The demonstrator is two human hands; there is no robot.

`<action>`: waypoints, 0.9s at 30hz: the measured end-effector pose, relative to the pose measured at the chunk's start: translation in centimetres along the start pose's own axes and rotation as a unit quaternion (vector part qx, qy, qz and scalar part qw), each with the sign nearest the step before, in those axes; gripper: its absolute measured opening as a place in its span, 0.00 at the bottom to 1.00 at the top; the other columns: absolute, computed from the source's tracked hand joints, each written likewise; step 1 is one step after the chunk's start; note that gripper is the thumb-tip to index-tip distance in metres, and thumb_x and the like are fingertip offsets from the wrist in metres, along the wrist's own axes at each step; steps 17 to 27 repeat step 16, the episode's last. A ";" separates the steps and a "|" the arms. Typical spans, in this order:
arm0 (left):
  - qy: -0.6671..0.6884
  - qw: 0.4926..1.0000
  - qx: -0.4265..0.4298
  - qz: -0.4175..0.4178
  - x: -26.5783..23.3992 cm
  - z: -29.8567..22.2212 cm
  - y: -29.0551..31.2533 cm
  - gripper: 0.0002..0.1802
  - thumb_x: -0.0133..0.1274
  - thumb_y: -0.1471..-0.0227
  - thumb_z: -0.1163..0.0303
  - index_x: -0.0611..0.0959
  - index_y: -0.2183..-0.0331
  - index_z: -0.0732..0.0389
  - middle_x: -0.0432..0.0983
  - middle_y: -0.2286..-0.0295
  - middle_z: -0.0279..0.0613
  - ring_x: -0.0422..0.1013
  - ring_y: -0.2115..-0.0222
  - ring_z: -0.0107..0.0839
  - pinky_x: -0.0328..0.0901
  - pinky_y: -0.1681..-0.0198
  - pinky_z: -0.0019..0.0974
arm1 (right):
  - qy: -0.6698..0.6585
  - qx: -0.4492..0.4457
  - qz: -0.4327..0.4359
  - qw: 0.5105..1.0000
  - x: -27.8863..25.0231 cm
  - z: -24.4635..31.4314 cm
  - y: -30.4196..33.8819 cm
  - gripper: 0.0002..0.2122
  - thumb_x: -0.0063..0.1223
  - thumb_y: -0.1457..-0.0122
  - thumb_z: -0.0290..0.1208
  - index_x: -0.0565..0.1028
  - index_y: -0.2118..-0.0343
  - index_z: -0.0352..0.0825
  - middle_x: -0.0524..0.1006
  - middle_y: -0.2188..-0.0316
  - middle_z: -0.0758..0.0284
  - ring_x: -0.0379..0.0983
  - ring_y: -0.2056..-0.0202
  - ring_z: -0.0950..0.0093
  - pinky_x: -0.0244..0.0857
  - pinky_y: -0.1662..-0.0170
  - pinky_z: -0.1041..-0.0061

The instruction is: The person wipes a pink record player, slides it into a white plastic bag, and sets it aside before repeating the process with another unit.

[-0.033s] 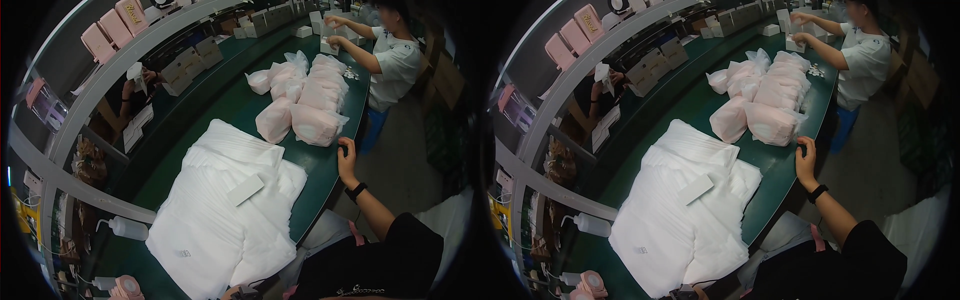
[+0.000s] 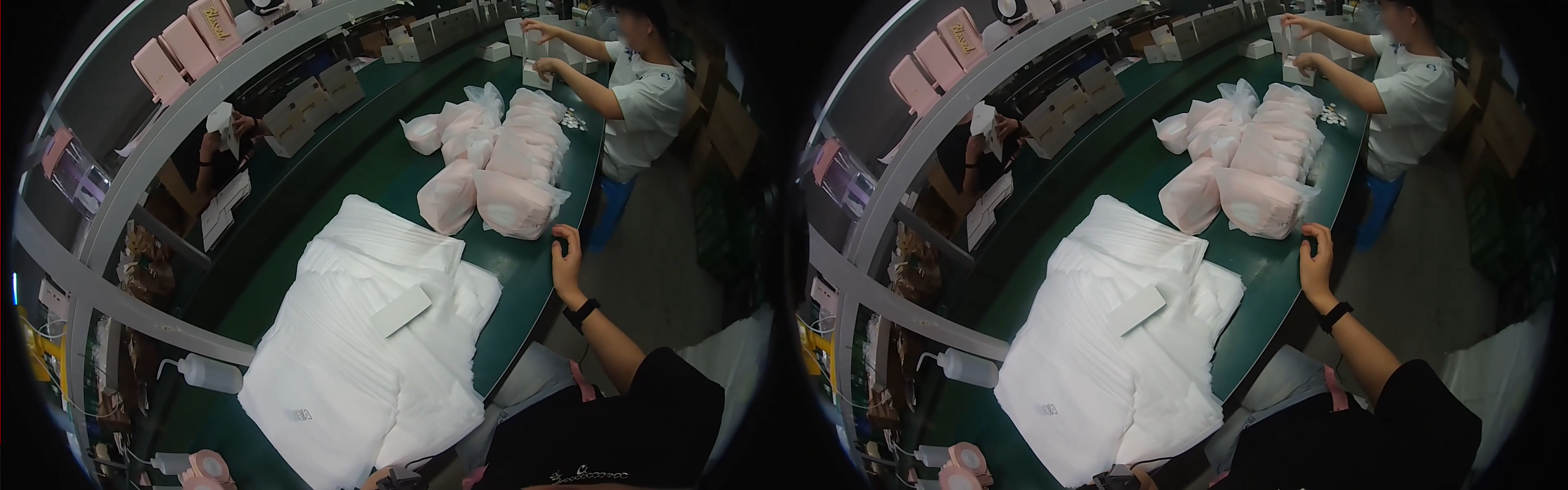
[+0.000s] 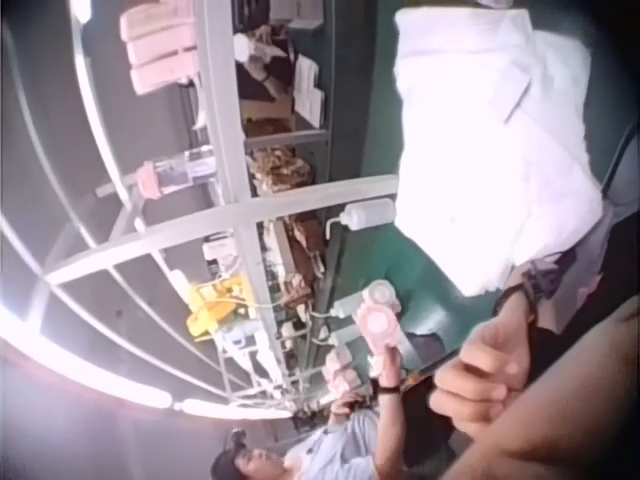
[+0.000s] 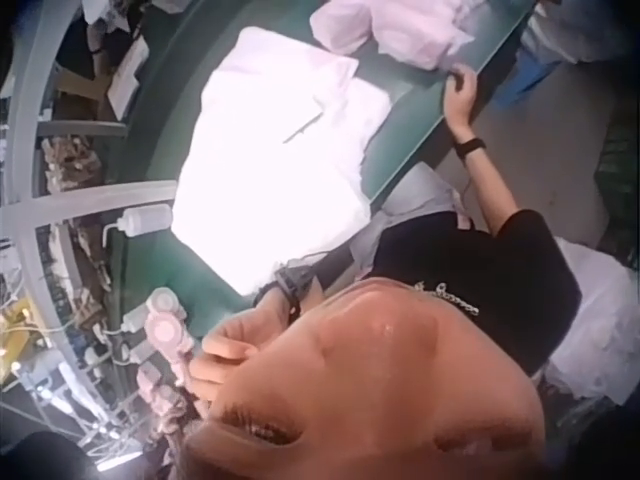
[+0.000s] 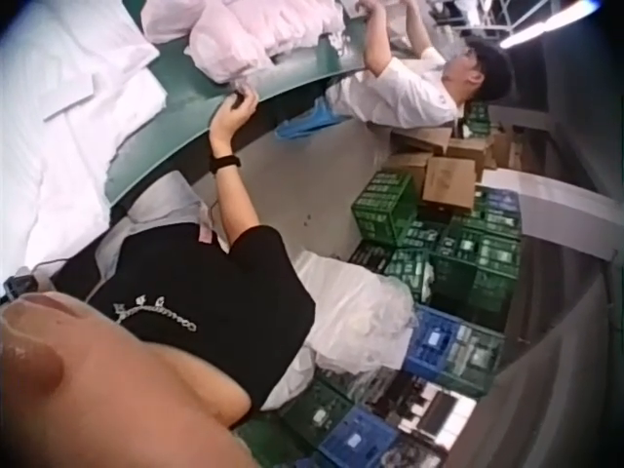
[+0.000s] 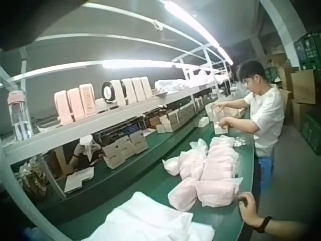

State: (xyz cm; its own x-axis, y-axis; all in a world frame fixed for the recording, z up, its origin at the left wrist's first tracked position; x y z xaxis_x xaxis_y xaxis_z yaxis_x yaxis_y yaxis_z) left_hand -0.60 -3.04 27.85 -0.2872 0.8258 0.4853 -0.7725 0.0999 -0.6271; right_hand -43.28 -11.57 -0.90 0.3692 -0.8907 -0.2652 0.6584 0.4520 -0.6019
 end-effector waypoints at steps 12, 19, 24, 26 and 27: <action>-0.311 0.916 -0.197 0.159 -0.3 0.7 0.1 0.07 0.44 0.46 0.68 0.66 0.75 0.54 0.55 0.79 0.28 0.56 0.77 0.23 0.54 0.77 0.26 | -0.001 -0.003 -0.015 1.000 -0.4 -0.1 -0.1 0.08 0.42 0.50 0.14 0.69 0.67 0.29 0.69 0.63 0.64 0.66 0.58 0.72 0.57 0.51 0.78; -0.296 0.921 -0.118 0.226 -0.5 0.6 1.0 0.07 0.45 0.48 0.77 0.65 0.76 0.59 0.56 0.74 0.31 0.59 0.72 0.24 0.56 0.74 0.28 | -0.017 0.007 -0.016 1.000 -0.4 -0.9 0.0 0.09 0.44 0.51 0.16 0.70 0.66 0.32 0.70 0.61 0.64 0.66 0.57 0.67 0.56 0.50 0.74; -0.296 0.921 -0.118 0.226 -0.5 0.6 1.0 0.07 0.45 0.48 0.77 0.65 0.76 0.59 0.56 0.74 0.31 0.59 0.72 0.24 0.56 0.74 0.28 | -0.017 0.007 -0.016 1.000 -0.4 -0.9 0.0 0.09 0.44 0.51 0.16 0.70 0.66 0.32 0.70 0.61 0.64 0.66 0.57 0.67 0.56 0.50 0.74; -0.296 0.921 -0.118 0.226 -0.5 0.6 1.0 0.07 0.45 0.48 0.77 0.65 0.76 0.59 0.56 0.74 0.31 0.59 0.72 0.24 0.56 0.74 0.28 | -0.017 0.007 -0.016 1.000 -0.4 -0.9 0.0 0.09 0.44 0.51 0.16 0.70 0.66 0.32 0.70 0.61 0.64 0.66 0.57 0.67 0.56 0.50 0.74; -0.296 0.921 -0.118 0.226 -0.5 0.6 1.0 0.07 0.45 0.48 0.77 0.65 0.76 0.59 0.56 0.74 0.31 0.59 0.72 0.24 0.56 0.74 0.28 | -0.017 0.007 -0.016 1.000 -0.4 -0.9 0.0 0.09 0.44 0.51 0.16 0.70 0.66 0.32 0.70 0.61 0.64 0.66 0.57 0.67 0.56 0.50 0.74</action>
Point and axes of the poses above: each hand's wrist, its own y-axis away from the middle knuckle, its own x-axis out of the palm, z = x × y, the point moved 6 cm from there along -y, towards the middle knuckle
